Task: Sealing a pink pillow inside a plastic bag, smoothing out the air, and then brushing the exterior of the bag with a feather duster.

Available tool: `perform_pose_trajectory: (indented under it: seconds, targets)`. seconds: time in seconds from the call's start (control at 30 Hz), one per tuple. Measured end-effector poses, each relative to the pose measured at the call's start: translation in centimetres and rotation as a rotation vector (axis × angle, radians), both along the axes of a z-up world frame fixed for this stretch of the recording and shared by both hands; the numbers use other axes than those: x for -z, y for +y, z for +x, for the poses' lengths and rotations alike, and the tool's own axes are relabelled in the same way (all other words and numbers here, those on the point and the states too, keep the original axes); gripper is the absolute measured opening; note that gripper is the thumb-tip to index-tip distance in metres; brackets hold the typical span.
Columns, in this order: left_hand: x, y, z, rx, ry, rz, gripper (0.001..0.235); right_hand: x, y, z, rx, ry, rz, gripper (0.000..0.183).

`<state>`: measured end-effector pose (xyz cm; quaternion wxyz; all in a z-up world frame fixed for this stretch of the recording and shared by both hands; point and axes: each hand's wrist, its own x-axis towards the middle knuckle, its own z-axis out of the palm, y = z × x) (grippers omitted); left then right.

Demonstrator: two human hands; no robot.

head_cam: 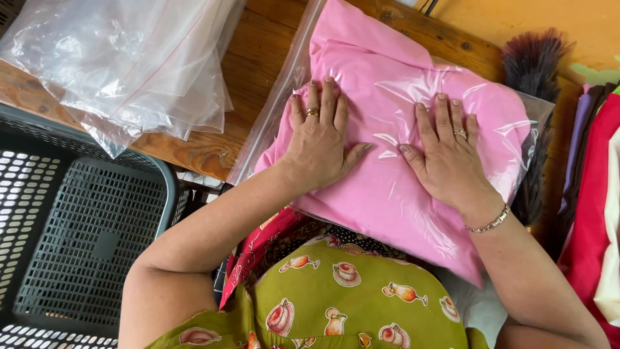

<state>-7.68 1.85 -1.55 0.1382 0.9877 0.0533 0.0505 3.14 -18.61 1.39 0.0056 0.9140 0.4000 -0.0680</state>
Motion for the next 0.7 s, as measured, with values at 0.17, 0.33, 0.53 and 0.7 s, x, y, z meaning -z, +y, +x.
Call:
perform_pose_trajectory:
  seconds: [0.17, 0.33, 0.53, 0.7]
  targets:
    - [0.3, -0.1, -0.1, 0.002, -0.016, 0.008, 0.09, -0.3, -0.2, 0.3, 0.009, 0.001, 0.021, 0.074]
    - [1.3, -0.5, -0.2, -0.008, -0.065, 0.011, 0.089, -2.4, 0.7, -1.2, 0.001, -0.02, 0.09, 0.073]
    - [0.9, -0.3, -0.5, -0.016, -0.129, 0.037, 0.091, -2.4, 0.6, 0.2, -0.096, 0.023, -0.016, 0.069]
    - [1.0, -0.4, -0.5, -0.038, -0.156, 0.1, 0.083, -3.7, -2.9, 4.1, 0.292, 0.042, -0.24, 0.076]
